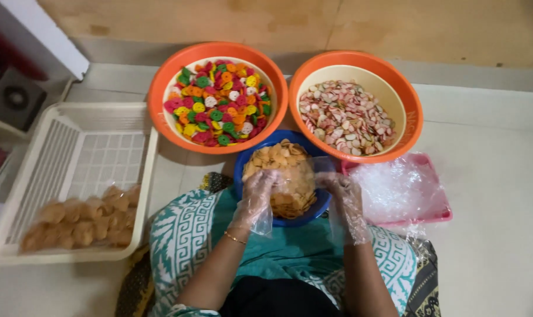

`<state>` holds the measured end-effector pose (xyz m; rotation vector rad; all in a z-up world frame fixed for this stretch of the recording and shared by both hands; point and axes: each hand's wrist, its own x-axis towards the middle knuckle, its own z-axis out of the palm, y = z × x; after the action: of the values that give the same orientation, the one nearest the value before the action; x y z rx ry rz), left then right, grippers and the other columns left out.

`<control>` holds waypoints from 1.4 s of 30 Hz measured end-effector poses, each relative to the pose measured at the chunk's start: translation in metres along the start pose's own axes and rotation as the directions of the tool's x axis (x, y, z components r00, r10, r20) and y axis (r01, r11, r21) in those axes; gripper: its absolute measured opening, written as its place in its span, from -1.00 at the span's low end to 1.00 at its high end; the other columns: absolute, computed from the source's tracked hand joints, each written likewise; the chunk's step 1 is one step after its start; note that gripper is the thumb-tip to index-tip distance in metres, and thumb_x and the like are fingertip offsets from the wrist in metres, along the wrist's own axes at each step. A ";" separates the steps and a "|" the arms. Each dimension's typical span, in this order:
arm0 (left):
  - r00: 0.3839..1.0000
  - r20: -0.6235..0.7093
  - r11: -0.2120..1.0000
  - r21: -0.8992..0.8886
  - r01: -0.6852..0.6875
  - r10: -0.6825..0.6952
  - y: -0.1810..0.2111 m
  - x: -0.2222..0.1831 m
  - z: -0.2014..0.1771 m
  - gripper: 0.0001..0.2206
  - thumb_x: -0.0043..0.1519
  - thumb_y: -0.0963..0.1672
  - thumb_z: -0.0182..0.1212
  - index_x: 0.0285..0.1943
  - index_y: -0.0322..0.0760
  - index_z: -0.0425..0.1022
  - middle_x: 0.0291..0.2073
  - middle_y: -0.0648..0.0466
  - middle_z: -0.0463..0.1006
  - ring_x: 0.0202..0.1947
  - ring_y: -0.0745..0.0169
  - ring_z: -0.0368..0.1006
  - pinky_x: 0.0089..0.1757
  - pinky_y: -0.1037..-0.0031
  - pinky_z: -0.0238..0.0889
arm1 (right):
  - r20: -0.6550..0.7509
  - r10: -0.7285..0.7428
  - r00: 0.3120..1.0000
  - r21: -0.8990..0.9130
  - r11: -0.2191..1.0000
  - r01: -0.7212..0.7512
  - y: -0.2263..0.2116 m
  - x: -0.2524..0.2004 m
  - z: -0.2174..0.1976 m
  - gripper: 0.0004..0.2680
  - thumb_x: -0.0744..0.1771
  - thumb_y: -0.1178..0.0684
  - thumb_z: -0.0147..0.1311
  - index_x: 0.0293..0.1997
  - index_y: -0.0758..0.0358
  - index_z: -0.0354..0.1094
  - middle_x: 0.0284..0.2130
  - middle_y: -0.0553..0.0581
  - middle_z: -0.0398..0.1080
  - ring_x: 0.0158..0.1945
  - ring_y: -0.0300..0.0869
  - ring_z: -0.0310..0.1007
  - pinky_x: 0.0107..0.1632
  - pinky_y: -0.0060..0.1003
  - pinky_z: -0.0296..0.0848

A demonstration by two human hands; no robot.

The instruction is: A person wearing gloves sorts and transfers different types of snacks between various bowls and a basket.

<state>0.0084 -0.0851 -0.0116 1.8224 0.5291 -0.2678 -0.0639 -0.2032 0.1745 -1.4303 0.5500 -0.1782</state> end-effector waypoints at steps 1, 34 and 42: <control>1.000 -0.010 1.000 -0.008 0.004 -0.004 0.017 -0.008 -0.024 -0.53 0.09 0.27 0.26 0.18 0.46 0.51 0.11 0.37 0.56 0.17 0.40 0.45 0.26 0.60 0.16 | 0.012 -0.001 1.000 -0.006 1.000 0.001 0.022 0.013 -0.003 -0.80 0.36 0.05 -0.01 -0.19 0.33 0.54 -0.32 0.06 0.33 -0.18 -0.23 0.25 0.08 -0.32 0.43; 0.733 -0.295 0.596 -0.436 -0.674 0.613 0.033 -0.029 -0.102 -0.87 0.29 -0.17 0.22 -0.25 -0.27 0.68 -0.33 0.00 0.70 -0.19 0.18 0.63 -0.06 0.39 0.45 | 0.146 -0.214 0.966 0.186 0.965 0.186 0.016 -0.035 0.033 -0.94 0.21 0.23 0.12 -0.49 0.30 0.33 -0.59 0.06 0.22 -0.48 -0.30 0.09 -0.39 -0.45 0.09; 0.887 -0.154 0.783 -0.422 -0.457 0.434 0.052 -0.046 -0.115 -0.80 0.28 -0.06 0.17 -0.24 -0.14 0.71 -0.60 0.00 0.51 -0.49 0.26 0.46 -0.27 0.32 0.45 | 0.185 -0.198 0.963 0.071 0.980 0.188 0.026 -0.020 0.024 -0.95 0.14 0.25 0.18 -0.49 0.34 0.38 -0.66 0.06 0.28 -0.56 -0.34 0.15 -0.51 -0.47 0.06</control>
<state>-0.0161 0.0013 0.0880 1.4431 0.1530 0.2161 -0.0757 -0.1685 0.1551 -1.4313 0.2459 -0.2069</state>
